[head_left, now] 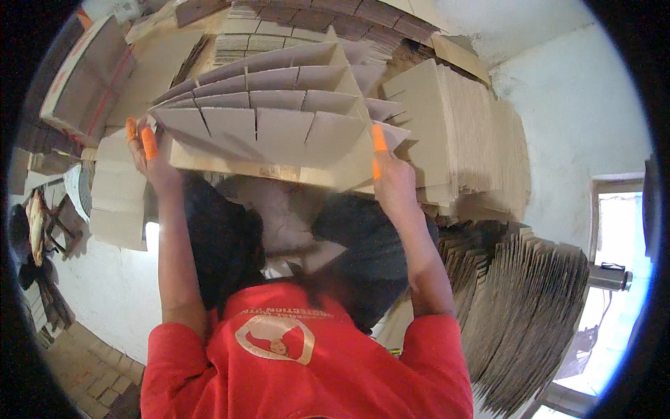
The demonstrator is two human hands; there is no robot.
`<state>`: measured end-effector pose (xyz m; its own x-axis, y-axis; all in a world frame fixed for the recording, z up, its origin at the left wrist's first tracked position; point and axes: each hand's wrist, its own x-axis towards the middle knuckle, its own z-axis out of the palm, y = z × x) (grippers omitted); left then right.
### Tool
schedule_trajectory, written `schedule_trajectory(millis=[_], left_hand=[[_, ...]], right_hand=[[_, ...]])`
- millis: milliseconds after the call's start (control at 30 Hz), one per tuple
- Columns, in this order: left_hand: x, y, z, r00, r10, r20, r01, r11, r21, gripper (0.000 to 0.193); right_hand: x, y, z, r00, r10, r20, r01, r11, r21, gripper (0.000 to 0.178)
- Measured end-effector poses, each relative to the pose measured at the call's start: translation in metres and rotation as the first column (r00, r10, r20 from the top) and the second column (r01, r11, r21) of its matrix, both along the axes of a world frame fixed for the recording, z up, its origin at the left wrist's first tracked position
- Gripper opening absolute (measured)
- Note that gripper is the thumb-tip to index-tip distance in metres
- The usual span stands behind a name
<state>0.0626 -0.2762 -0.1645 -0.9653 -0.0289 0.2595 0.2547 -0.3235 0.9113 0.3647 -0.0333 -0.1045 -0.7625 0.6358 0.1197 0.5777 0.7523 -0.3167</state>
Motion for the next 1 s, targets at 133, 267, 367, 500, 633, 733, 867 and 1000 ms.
schedule_trajectory(millis=[133,267,367,500,633,733,867,1000], left_hand=[[0.01,-0.009,0.003,0.911,-0.024,-0.412,-0.141,0.92,-0.365,0.055],[0.027,-0.003,0.027,0.782,-0.251,-0.57,-0.142,0.819,-0.556,0.048],[0.013,0.016,0.052,0.721,-0.278,-0.635,-0.156,0.827,-0.539,0.035],[-0.035,0.065,0.092,0.751,-0.474,-0.459,-0.024,0.676,-0.736,0.037],[-0.086,0.122,0.079,0.551,-0.753,-0.36,-0.111,0.362,-0.926,0.033],[-0.117,0.135,0.054,0.516,-0.833,-0.2,-0.137,0.151,-0.979,0.022],[-0.114,0.144,0.042,0.625,-0.754,-0.202,-0.098,0.181,-0.979,0.011],[-0.108,0.141,0.049,0.638,-0.735,-0.23,-0.149,0.176,-0.973,0.009]], right_hand=[[-0.003,0.028,0.005,0.998,0.067,0.004,-0.066,0.986,0.152,0.029],[-0.006,0.03,-0.015,0.997,0.042,0.072,-0.047,0.997,0.06,0.048],[0.01,0.012,-0.033,0.903,0.025,-0.429,-0.065,0.995,-0.08,0.053],[0.015,-0.003,-0.056,0.824,-0.304,-0.478,0.061,0.887,-0.458,0.039],[0.018,0.02,-0.101,0.967,-0.212,-0.142,0.21,0.977,-0.025,0.013],[0.016,0.034,-0.078,0.908,-0.386,-0.164,0.382,0.922,-0.055,0.018],[0.039,0.045,-0.094,0.96,-0.279,-0.017,0.279,0.956,0.086,0.018],[0.046,0.056,-0.078,0.961,-0.24,-0.141,0.212,0.959,-0.186,0.009]])
